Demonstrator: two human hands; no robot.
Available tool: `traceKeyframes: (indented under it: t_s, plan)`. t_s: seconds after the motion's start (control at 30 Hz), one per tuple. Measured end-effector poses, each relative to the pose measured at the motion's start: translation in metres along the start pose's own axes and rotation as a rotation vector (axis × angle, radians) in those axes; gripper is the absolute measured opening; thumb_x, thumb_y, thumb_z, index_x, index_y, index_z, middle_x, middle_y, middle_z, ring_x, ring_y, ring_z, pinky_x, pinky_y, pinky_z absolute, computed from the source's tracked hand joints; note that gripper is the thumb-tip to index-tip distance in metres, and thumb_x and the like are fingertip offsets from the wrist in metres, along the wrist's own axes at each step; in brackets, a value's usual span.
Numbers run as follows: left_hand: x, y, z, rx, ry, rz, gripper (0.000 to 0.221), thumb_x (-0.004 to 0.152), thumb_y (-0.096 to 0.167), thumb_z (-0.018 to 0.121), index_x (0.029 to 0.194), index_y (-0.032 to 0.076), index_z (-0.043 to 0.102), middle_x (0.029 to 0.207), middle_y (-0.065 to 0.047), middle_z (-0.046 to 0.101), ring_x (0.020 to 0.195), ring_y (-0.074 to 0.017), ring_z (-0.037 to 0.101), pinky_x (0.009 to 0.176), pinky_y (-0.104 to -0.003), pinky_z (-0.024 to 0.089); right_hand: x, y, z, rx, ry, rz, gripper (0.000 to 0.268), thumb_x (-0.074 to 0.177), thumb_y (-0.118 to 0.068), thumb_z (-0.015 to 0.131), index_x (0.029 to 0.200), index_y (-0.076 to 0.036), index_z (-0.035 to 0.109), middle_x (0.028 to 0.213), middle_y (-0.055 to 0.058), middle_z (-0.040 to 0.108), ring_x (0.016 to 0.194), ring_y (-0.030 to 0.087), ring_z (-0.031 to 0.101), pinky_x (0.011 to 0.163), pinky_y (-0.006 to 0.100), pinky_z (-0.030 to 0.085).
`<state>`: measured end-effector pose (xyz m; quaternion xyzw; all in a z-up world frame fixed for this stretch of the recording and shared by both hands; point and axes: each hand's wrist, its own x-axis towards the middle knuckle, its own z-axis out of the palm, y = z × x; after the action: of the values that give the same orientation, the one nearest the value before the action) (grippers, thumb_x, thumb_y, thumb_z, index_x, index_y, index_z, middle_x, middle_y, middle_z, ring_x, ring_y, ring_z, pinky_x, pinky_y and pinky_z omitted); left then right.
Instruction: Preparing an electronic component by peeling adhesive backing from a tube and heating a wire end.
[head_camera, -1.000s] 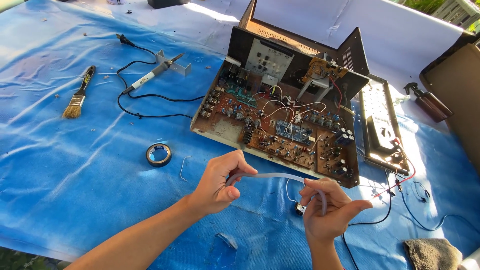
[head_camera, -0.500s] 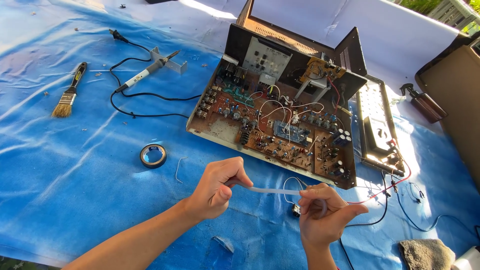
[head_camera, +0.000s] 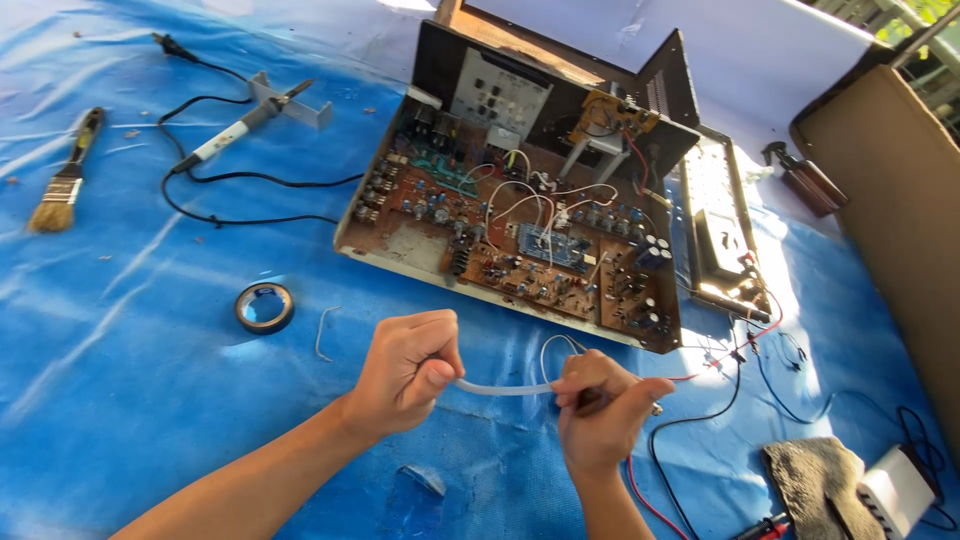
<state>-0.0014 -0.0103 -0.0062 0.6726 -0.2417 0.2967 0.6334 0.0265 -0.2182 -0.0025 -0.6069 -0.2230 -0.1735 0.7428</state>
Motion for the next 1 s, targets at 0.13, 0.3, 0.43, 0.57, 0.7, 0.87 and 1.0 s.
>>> traceKeyframes:
  t_s: [0.13, 0.3, 0.43, 0.57, 0.7, 0.87, 1.0]
  plan:
    - [0.003, -0.001, 0.000, 0.005, 0.105, 0.009, 0.073, 0.111, 0.045, 0.026, 0.055, 0.008, 0.053, 0.053, -0.001, 0.048, 0.048, -0.0116, 0.044, 0.043, -0.024, 0.032, -0.002, -0.006, 0.010, -0.106, -0.062, -0.069, 0.085, 0.109, -0.060, 0.018, 0.070, -0.009, 0.072, 0.050, 0.004, 0.051, 0.042, 0.011, 0.041, 0.042, 0.022, 0.028]
    - [0.003, -0.009, -0.008, 0.041, 0.207, -0.124, 0.068, 0.112, 0.043, 0.029, 0.062, 0.008, 0.061, 0.057, -0.001, 0.052, 0.049, -0.0091, 0.041, 0.047, -0.025, 0.030, -0.001, -0.006, 0.006, -0.167, -0.115, -0.091, 0.080, 0.112, -0.056, 0.018, 0.085, -0.008, 0.076, 0.060, 0.005, 0.062, 0.044, 0.009, 0.049, 0.041, 0.018, 0.033]
    - [0.015, -0.021, -0.019, 0.141, 0.204, -0.044, 0.054, 0.112, 0.022, 0.034, 0.075, 0.007, 0.071, 0.050, -0.004, 0.043, 0.041, -0.0076, 0.033, 0.038, -0.022, 0.034, 0.011, 0.003, 0.004, -0.345, -0.112, -0.203, 0.075, 0.113, -0.044, 0.019, 0.090, -0.003, 0.078, 0.059, 0.008, 0.066, 0.040, 0.010, 0.054, 0.039, 0.021, 0.040]
    - [0.020, -0.020, -0.021, 0.204, 0.167, -0.041, 0.036, 0.109, 0.014, 0.048, 0.085, 0.003, 0.073, 0.055, -0.007, 0.048, 0.042, -0.0127, 0.041, 0.039, -0.024, 0.037, 0.016, 0.000, 0.003, -0.361, -0.130, -0.187, 0.052, 0.109, -0.024, 0.033, 0.100, 0.003, 0.076, 0.065, 0.013, 0.070, 0.044, 0.015, 0.059, 0.043, 0.025, 0.048]
    - [0.036, 0.002, -0.032, 0.333, -0.003, 0.013, 0.023, 0.103, 0.002, 0.050, 0.108, -0.003, 0.071, 0.076, -0.013, 0.062, 0.055, -0.0225, 0.057, 0.047, -0.033, 0.050, 0.025, 0.003, -0.008, -0.310, -0.132, -0.167, 0.033, 0.105, -0.012, 0.045, 0.110, 0.007, 0.072, 0.075, 0.017, 0.072, 0.052, 0.016, 0.061, 0.048, 0.027, 0.051]
    - [0.034, 0.000, -0.042, 0.667, -0.091, 0.021, 0.024, 0.103, 0.003, 0.058, 0.122, -0.002, 0.072, 0.089, -0.011, 0.073, 0.078, -0.0262, 0.071, 0.058, -0.035, 0.059, 0.029, -0.003, -0.015, -0.330, -0.227, -0.139, 0.037, 0.106, -0.006, 0.046, 0.140, 0.008, 0.051, 0.094, 0.021, 0.074, 0.069, 0.018, 0.066, 0.058, 0.028, 0.056]
    - [0.031, -0.002, -0.048, 0.776, -0.056, -0.071, 0.017, 0.104, 0.012, 0.063, 0.112, 0.005, 0.076, 0.084, -0.007, 0.076, 0.076, -0.0235, 0.073, 0.059, -0.032, 0.060, 0.032, -0.005, -0.015, -0.395, -0.259, -0.052, 0.038, 0.103, -0.003, 0.052, 0.139, 0.006, 0.053, 0.104, 0.023, 0.076, 0.075, 0.021, 0.070, 0.066, 0.030, 0.059]
